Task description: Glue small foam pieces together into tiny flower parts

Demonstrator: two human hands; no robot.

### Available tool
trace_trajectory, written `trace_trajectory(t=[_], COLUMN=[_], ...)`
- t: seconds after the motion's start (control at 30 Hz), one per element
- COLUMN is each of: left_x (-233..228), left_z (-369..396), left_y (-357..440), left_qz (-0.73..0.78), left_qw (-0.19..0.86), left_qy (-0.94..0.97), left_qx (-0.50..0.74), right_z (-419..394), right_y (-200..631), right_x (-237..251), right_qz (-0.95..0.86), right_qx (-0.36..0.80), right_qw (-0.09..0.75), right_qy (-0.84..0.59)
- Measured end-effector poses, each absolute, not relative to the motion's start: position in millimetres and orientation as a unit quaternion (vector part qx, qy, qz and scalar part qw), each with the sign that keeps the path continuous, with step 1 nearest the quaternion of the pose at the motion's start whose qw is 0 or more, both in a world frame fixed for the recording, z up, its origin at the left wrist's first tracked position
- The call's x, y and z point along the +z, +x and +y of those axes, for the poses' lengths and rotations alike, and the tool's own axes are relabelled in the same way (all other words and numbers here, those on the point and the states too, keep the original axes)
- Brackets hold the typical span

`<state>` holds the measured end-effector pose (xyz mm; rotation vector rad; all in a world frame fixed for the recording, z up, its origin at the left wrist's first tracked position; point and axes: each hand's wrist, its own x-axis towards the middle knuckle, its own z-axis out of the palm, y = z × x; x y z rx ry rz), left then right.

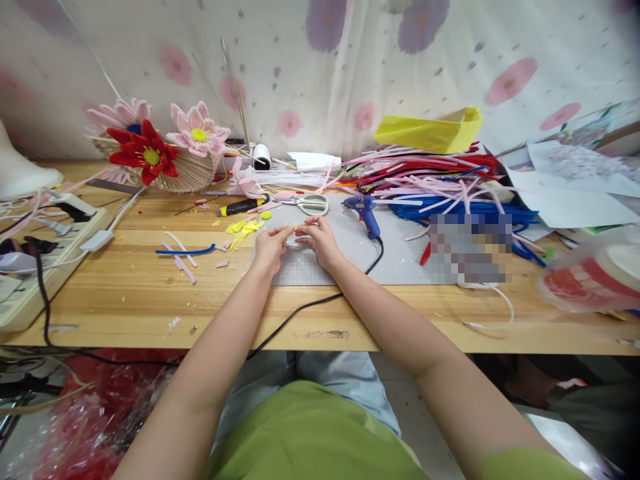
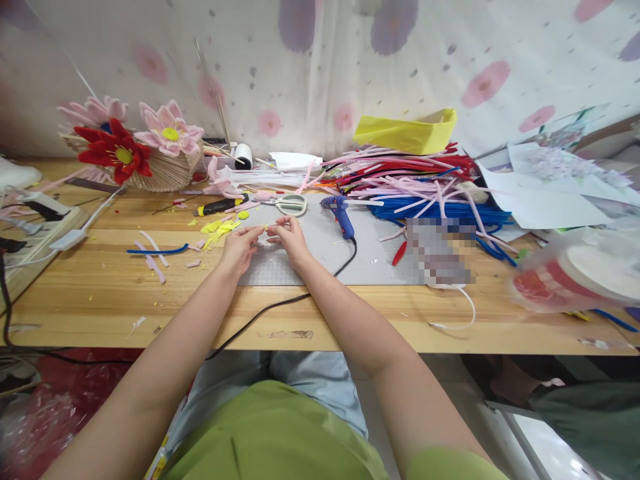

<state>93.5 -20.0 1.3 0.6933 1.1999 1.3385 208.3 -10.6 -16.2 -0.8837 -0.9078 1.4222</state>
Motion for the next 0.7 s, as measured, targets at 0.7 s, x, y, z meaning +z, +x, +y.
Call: trace_trajectory(t=[0.7], left_x=[6.9], left_z=[-14.8], left_y=[91.9], left_qz=[0.434], left_qw=[0.667], left_qy=[0.204], left_qx=[0.57], right_z=[-3.6], right_y=[204.0], right_x=[-30.8], right_qz=[-0.425], right_qx=[0.604], right_qw=[0.565], right_qy=[-0.366])
